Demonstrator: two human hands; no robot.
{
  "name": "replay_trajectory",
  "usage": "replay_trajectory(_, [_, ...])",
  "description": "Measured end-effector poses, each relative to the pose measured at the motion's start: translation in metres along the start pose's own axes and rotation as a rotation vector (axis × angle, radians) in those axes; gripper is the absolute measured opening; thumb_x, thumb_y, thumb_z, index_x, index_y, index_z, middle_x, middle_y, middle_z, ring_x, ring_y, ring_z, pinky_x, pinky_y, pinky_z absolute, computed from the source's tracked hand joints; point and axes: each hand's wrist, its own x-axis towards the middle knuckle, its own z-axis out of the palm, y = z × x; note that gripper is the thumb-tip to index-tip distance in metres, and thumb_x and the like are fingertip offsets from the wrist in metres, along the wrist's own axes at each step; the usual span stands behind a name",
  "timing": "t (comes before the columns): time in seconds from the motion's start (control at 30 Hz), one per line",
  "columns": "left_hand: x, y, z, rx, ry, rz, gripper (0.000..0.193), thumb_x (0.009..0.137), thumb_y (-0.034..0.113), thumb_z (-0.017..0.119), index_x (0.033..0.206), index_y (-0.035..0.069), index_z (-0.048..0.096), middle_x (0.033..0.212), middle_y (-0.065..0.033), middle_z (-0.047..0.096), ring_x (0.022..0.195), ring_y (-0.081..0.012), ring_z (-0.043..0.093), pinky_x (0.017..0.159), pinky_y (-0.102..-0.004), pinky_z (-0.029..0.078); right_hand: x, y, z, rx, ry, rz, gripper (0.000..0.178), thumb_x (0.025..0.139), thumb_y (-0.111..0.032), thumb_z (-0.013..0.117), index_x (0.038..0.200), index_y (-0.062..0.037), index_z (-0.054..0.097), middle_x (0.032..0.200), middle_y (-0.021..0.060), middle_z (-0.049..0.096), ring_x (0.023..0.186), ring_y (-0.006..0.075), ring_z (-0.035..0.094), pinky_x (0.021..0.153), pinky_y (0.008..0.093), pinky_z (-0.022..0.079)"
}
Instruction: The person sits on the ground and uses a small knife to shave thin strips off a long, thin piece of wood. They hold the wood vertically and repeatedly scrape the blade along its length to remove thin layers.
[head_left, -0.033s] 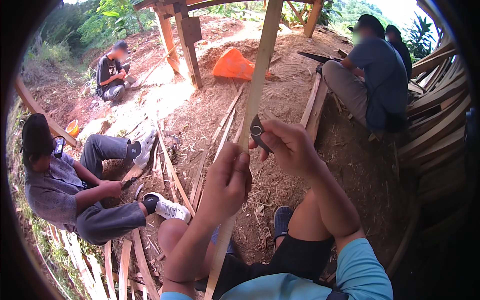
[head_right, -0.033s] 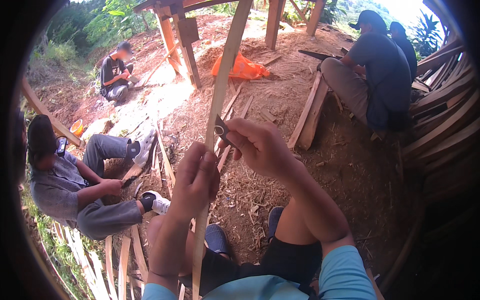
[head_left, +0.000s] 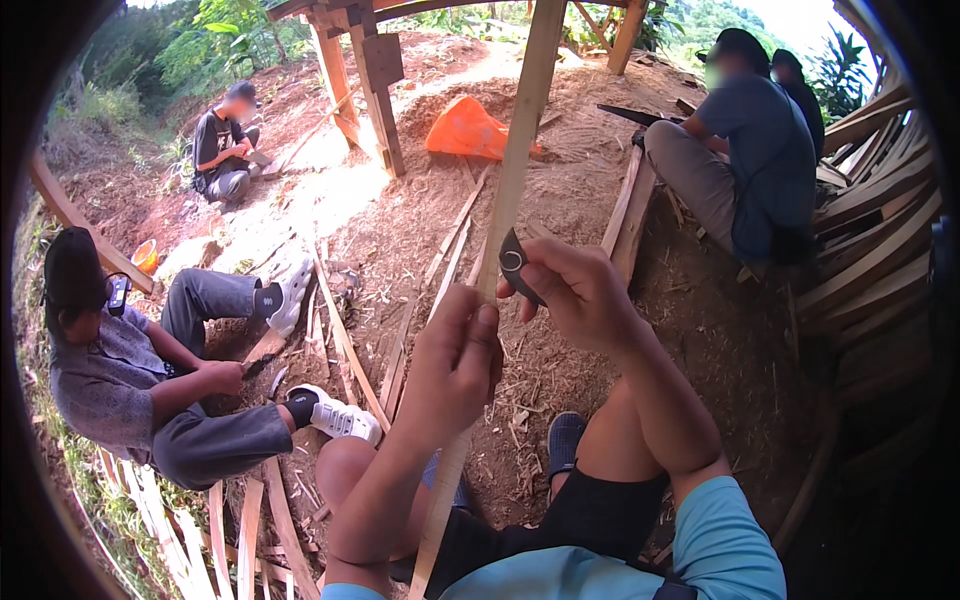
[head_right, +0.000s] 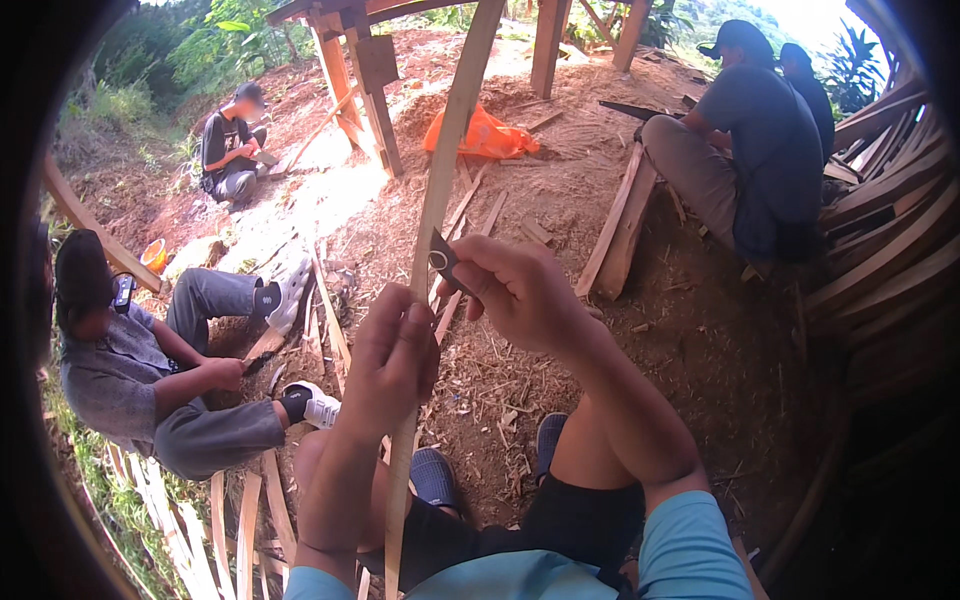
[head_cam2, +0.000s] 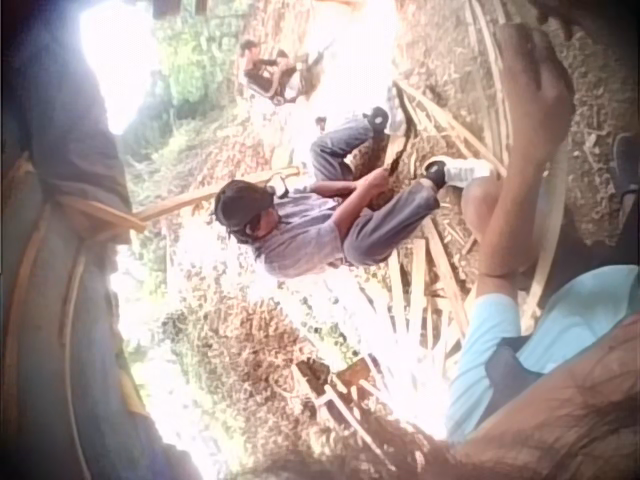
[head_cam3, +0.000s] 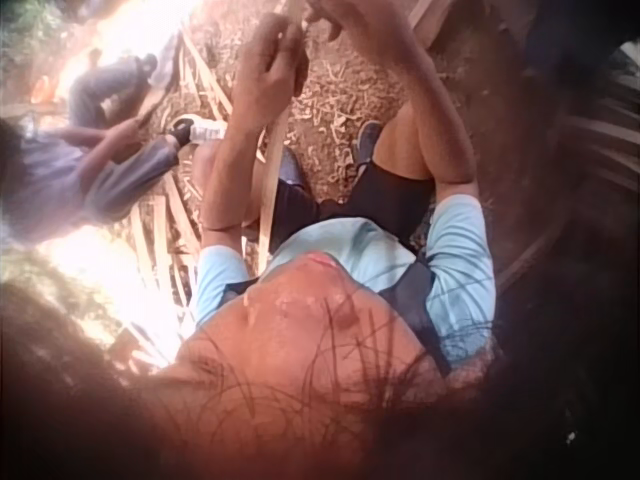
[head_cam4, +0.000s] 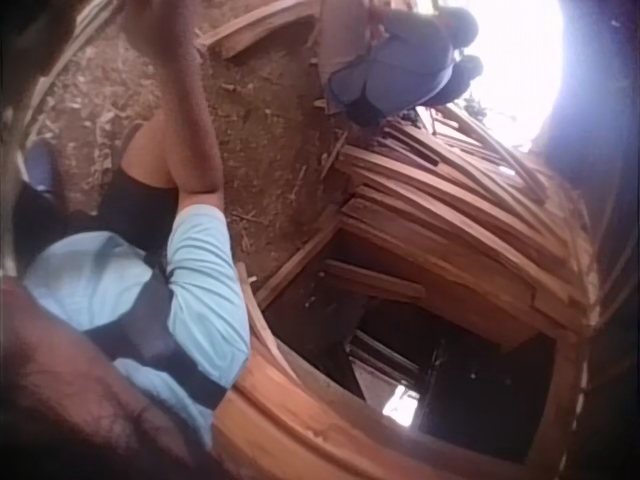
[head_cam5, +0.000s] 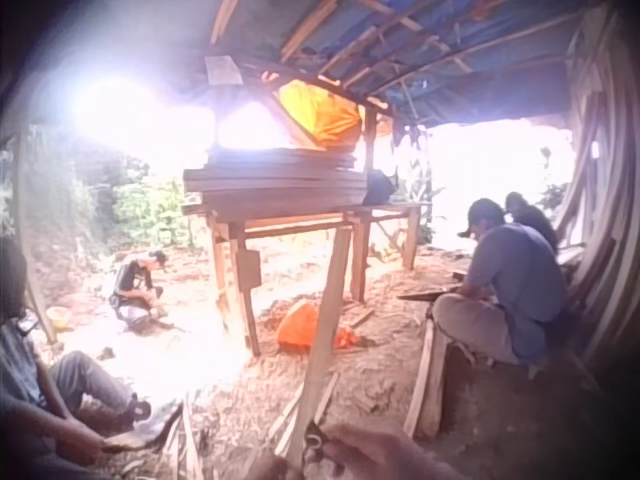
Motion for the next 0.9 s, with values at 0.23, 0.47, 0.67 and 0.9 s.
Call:
replay_trajectory(0.23, [-0.001, -0.002, 0.009, 0.115, 0.129, 0.138, 0.015, 0.097, 0.014, 0.044, 0.086, 0.004, 0.043, 0.054, -0.0021, 0.047, 0.047, -0.0065, 0.044, 0.043, -0.0264, 0.034, -0.002, -0.001, 0.022, -0.322, 0.236, -0.214, 0.022, 0.097, -0.019, 0.048, 0.097, 0.0008, 0.058, 0.075, 0.0057, 0.064, 0.055, 0.0098, 0.06, 0.049, 0.0232, 0.048])
replay_trajectory(0.47, [-0.004, -0.001, 0.006, 0.12, 0.065, 0.181, 0.016, 0.099, 0.017, 0.038, 0.09, 0.005, 0.043, 0.051, 0.002, 0.043, 0.039, -0.0047, 0.042, 0.036, -0.0197, 0.031, 0.003, -0.005, 0.009, 0.383, -0.06, 0.132, 0.018, 0.096, -0.012, 0.046, 0.1, 0.0023, 0.056, 0.074, 0.0072, 0.065, 0.054, 0.0101, 0.061, 0.043, 0.0216, 0.045])
replay_trajectory(0.67, [-0.012, 0.016, -0.002, -0.024, -0.019, 0.045, 0.015, 0.097, 0.014, 0.046, 0.087, 0.003, 0.046, 0.053, -0.0014, 0.049, 0.046, -0.0063, 0.048, 0.041, -0.0235, 0.036, 0.0, -0.004, 0.02, 0.31, 0.127, -0.089, 0.028, 0.094, -0.032, 0.053, 0.095, -0.0035, 0.052, 0.068, 0.0061, 0.058, 0.052, 0.0091, 0.056, 0.042, 0.0182, 0.039])
replay_trajectory(0.9, [-0.013, 0.002, 0.0, 0.123, 0.025, 0.136, 0.015, 0.098, 0.017, 0.043, 0.091, 0.003, 0.047, 0.057, -0.0006, 0.05, 0.046, -0.0063, 0.048, 0.041, -0.0213, 0.038, -0.004, -0.018, 0.032, 0.438, 0.128, 0.123, 0.028, 0.091, -0.028, 0.059, 0.097, -0.0036, 0.048, 0.068, 0.0048, 0.056, 0.051, 0.0056, 0.051, 0.042, 0.0171, 0.038])
